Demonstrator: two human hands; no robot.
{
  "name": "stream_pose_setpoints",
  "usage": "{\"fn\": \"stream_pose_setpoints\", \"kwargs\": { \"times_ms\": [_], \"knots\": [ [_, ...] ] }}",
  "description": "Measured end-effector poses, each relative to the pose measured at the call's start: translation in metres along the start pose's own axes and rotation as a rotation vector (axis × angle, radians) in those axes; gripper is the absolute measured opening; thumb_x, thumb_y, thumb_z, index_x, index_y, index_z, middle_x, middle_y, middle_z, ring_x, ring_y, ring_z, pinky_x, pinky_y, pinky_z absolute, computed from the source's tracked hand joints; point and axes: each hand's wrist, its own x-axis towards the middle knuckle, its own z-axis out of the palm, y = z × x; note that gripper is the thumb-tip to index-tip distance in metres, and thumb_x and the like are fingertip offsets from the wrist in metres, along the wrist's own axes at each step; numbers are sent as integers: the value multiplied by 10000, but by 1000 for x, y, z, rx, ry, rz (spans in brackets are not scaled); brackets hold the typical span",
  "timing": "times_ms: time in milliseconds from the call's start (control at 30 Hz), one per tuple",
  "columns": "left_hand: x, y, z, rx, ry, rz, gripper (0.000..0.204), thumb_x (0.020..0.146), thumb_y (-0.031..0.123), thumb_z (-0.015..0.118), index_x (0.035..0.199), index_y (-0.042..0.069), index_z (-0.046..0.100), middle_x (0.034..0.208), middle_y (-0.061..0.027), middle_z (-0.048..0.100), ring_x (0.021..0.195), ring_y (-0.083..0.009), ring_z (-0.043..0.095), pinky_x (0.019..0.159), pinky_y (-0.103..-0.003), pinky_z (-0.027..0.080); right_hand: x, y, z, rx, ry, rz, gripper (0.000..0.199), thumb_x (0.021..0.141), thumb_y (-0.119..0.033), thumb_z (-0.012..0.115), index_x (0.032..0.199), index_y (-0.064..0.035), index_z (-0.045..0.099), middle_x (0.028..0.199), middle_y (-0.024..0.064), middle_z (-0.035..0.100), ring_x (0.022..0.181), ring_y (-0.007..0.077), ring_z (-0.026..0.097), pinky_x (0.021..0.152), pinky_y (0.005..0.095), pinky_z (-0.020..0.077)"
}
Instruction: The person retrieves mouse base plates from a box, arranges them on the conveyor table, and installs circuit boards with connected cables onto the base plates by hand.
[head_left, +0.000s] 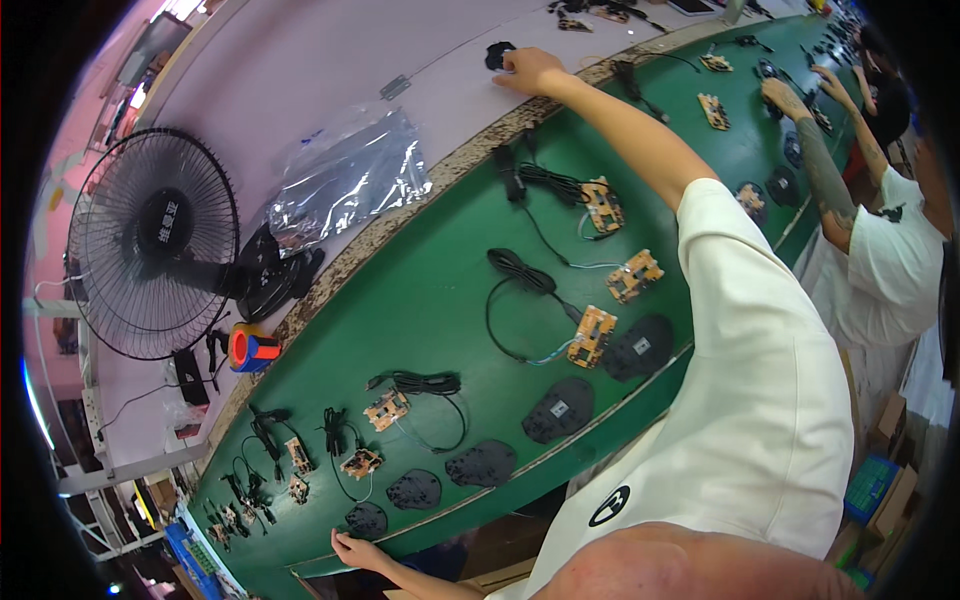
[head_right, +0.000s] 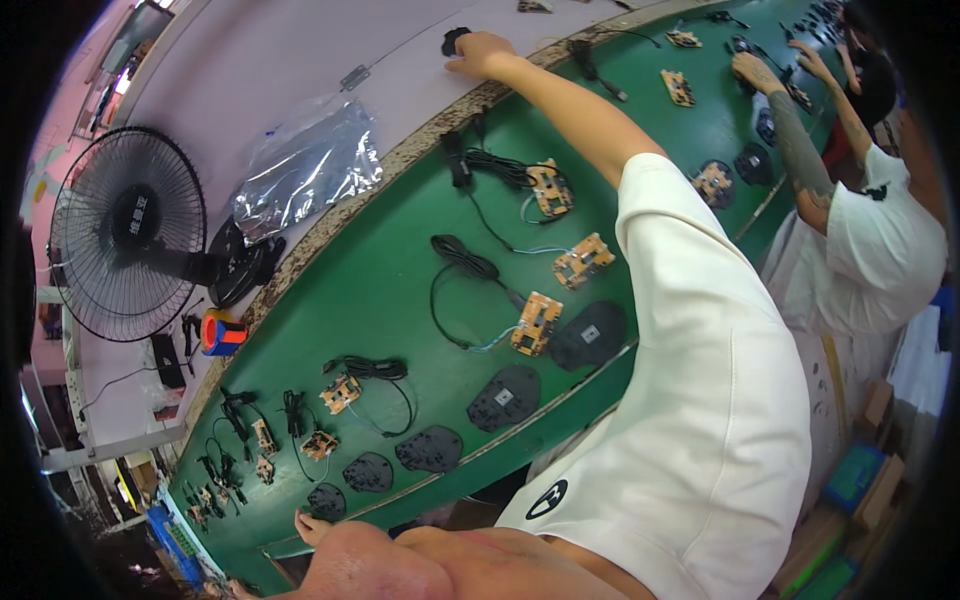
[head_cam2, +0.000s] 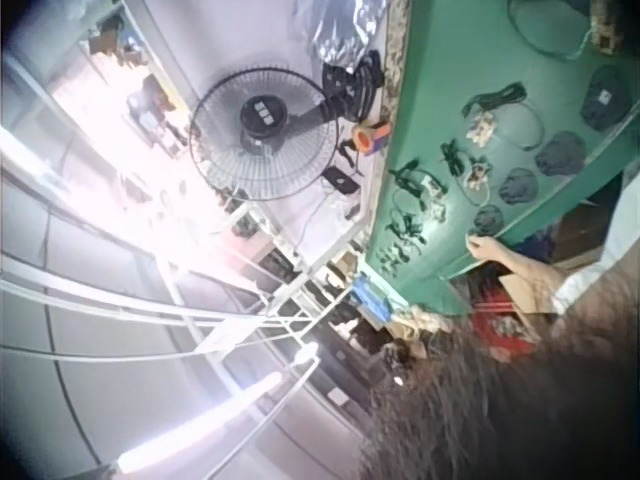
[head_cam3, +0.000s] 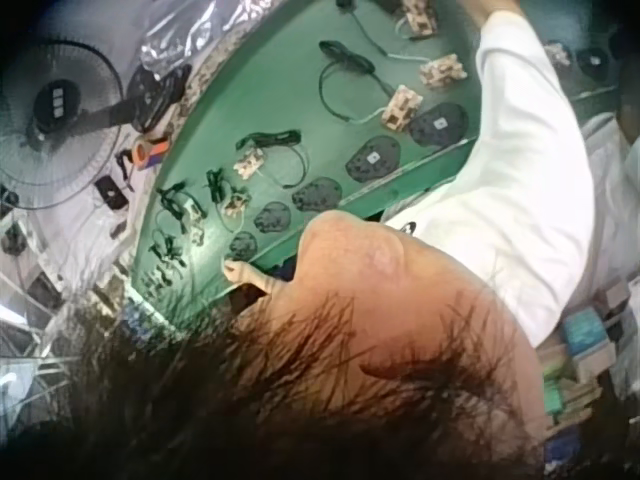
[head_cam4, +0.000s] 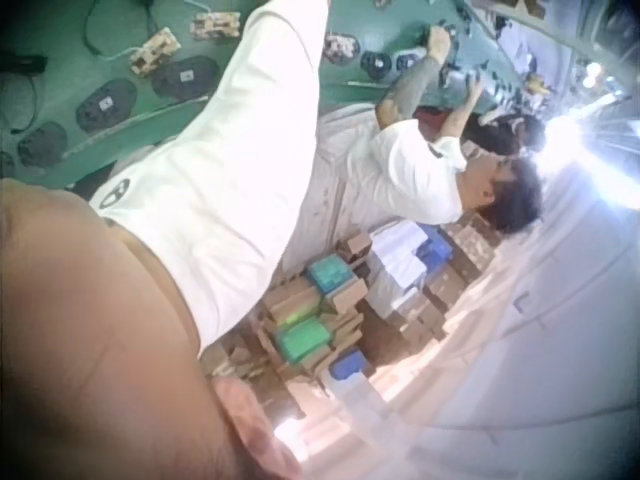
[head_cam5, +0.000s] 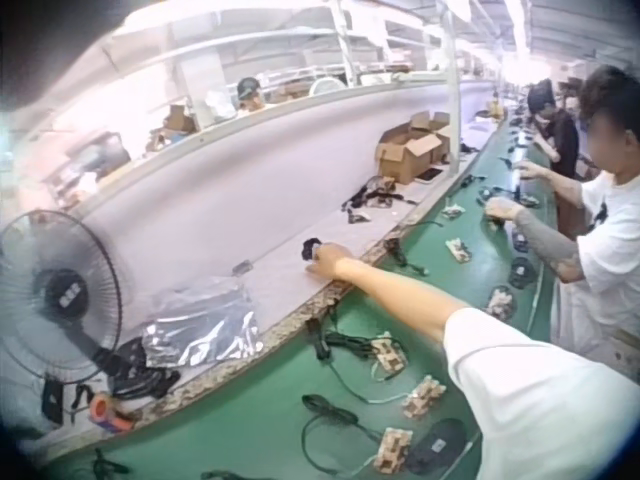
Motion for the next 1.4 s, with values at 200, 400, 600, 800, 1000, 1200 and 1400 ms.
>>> {"fn": "stream_pose_setpoints", "kwargs": {
  "times_ms": [200,400,600,800,1000,1200,1400],
  "knots": [
    [3,5,6,-129,-28,16,320,1026,168,478,1180,-52,651,891,-119,625,798,-236,568,752,-370,468,17,-32,26,86,53,-249,383,878,-406,657,1118,-107,667,1156,117,648,1101,318,615,922,446,497],
    [14,-14,4,-166,-8,0,315,1019,163,493,1175,-58,655,883,-116,636,793,-230,573,748,-357,475,25,-91,58,162,-113,-538,297,878,-306,658,1097,-106,659,1129,115,650,1086,327,618,917,440,498],
    [3,-17,-1,-117,14,55,302,1020,180,534,1193,-21,679,1146,-184,706,1013,-277,669,939,-373,524,33,-94,97,-76,-152,-467,157,909,-180,586,945,-37,640,1000,184,654,917,382,631,795,479,500],
    [-14,2,11,-341,33,71,254,975,167,625,1119,-33,687,1030,-115,703,935,-194,655,859,-309,514,-5,-88,43,457,-36,-536,236,1002,-135,558,1191,-30,653,1085,59,677,952,155,639,823,301,493],
    [-22,22,16,-76,-65,515,322,849,265,745,1114,85,720,1080,-124,623,1025,-317,567,913,-417,459,-222,-232,-14,777,-647,-604,250,979,-175,629,1180,-40,694,980,23,674,871,82,601,796,251,497],
    [-17,13,21,-113,-57,468,276,866,268,728,1080,93,729,1103,-106,636,1045,-311,575,927,-414,472,-358,-332,35,993,-829,-924,189,884,-39,669,1063,4,712,946,161,739,803,278,714,742,366,549],
    [-16,17,23,-163,-42,521,283,867,273,725,1077,83,726,1096,-111,646,1050,-316,580,932,-419,474,-385,-391,64,742,-543,-1004,76,832,-154,697,864,-101,740,872,80,690,936,264,605,838,411,413]
  ]
}}
